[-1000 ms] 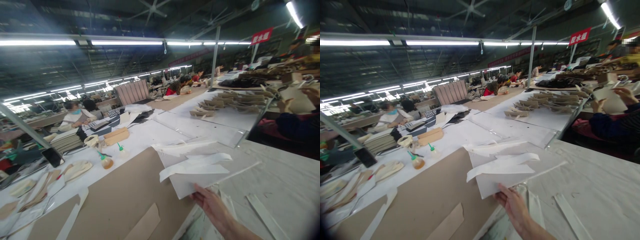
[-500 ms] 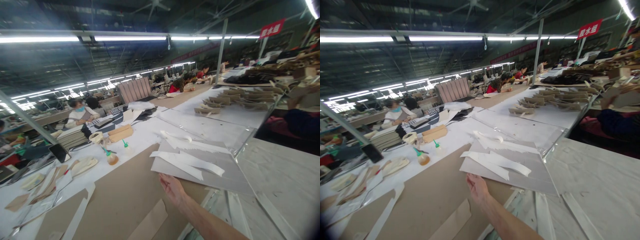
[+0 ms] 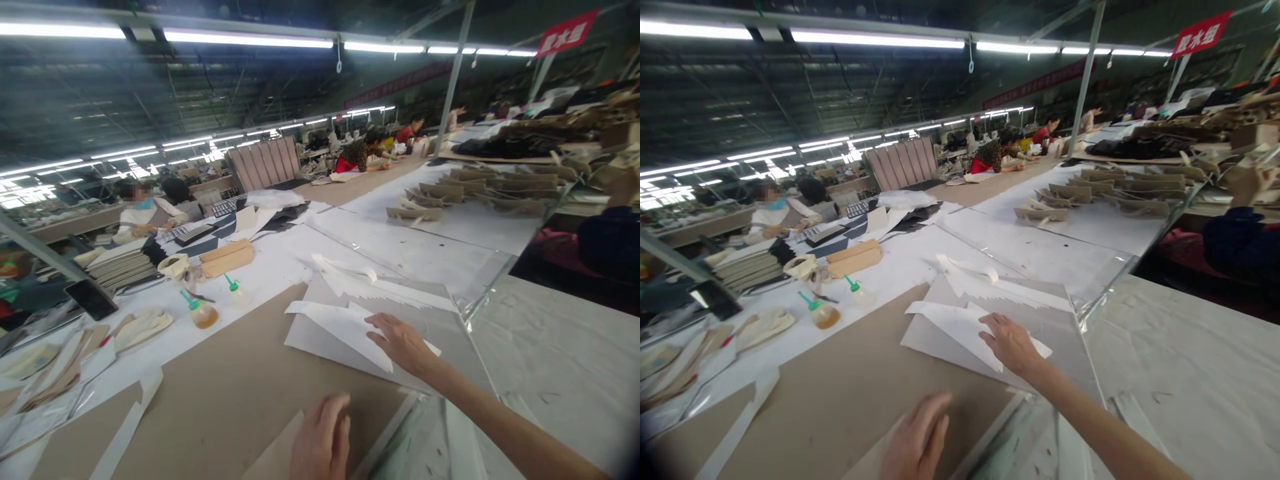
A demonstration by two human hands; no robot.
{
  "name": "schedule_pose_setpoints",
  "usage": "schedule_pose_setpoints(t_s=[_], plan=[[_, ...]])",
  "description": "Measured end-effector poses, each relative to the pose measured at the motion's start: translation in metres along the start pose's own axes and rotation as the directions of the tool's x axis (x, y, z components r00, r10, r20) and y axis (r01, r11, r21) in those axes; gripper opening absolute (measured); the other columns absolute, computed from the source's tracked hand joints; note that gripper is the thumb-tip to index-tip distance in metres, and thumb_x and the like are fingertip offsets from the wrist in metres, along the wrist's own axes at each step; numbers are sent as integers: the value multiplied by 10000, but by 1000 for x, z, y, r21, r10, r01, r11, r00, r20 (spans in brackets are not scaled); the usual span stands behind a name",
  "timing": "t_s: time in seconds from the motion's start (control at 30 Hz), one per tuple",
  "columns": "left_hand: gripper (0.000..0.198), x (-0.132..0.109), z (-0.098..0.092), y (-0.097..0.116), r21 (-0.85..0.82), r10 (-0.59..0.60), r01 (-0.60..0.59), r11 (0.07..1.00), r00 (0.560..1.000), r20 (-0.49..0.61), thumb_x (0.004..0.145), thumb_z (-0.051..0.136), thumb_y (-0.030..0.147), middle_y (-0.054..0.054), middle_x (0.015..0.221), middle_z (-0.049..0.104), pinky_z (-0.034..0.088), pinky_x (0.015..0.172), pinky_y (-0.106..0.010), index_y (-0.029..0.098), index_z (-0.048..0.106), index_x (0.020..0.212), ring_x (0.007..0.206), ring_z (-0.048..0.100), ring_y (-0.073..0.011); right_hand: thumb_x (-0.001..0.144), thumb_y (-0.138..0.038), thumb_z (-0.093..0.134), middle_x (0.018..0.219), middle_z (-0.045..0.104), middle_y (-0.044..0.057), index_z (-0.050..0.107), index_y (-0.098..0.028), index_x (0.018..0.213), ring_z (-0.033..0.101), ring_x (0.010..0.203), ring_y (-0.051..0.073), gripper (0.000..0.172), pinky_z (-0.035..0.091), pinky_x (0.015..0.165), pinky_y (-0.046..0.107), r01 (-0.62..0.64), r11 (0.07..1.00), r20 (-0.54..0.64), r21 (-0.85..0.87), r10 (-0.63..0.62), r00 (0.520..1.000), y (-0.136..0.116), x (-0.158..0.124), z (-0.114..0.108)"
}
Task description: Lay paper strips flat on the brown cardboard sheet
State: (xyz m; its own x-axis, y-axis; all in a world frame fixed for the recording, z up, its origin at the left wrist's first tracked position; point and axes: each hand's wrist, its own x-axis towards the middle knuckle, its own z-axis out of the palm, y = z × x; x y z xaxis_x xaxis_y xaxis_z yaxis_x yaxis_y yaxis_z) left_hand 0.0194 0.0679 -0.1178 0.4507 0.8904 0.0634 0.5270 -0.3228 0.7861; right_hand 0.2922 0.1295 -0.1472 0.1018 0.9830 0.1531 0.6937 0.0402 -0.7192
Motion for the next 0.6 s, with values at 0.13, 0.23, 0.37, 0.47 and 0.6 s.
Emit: schedule_pose_setpoints(t_s=[0.13,0.23,0.37,0.47,0.6], plan=[[445,73,13,-5,355,189,-184,917,982,20,930,342,66,-100,1371,596,448,1092,-419,189,567,1293,1292,522,-216,943,-170,589,1249,590,165,604,-111,1207,527,1191,341,270,442,1042,491,93,983,111,-157,-76,991,4,32,9],[501,111,20,-7,505,188,-175,845,982,26,907,333,9,-106,1441,554,403,1126,-450,159,525,1344,1362,464,-230,951,-155,644,1252,584,167,599,-85,1259,522,1194,328,320,452,1046,465,150,964,166,-221,-115,979,3,51,14],[549,142,25,-9,632,150,-153,760,987,59,910,296,1,-123,1508,499,357,1147,-490,119,471,1417,1419,411,-251,917,-131,723,1286,559,145,558,-98,1353,512,1213,295,467,429,1073,424,279,929,284,-243,-207,936,1,76,8],[539,152,28,-14,683,126,-148,715,989,82,912,283,0,-126,1488,525,333,1149,-516,107,503,1392,1430,402,-259,880,-92,764,1304,548,92,568,-194,1365,537,1188,253,533,459,1005,361,379,898,435,-223,-257,863,-2,95,0],[475,152,35,-25,719,136,-141,680,989,65,938,319,44,-119,1473,545,322,1136,-536,123,561,1338,1423,410,-282,859,-83,783,1244,566,61,666,-207,1159,553,1135,237,346,464,860,320,422,877,559,-231,-235,795,-7,113,-9]])
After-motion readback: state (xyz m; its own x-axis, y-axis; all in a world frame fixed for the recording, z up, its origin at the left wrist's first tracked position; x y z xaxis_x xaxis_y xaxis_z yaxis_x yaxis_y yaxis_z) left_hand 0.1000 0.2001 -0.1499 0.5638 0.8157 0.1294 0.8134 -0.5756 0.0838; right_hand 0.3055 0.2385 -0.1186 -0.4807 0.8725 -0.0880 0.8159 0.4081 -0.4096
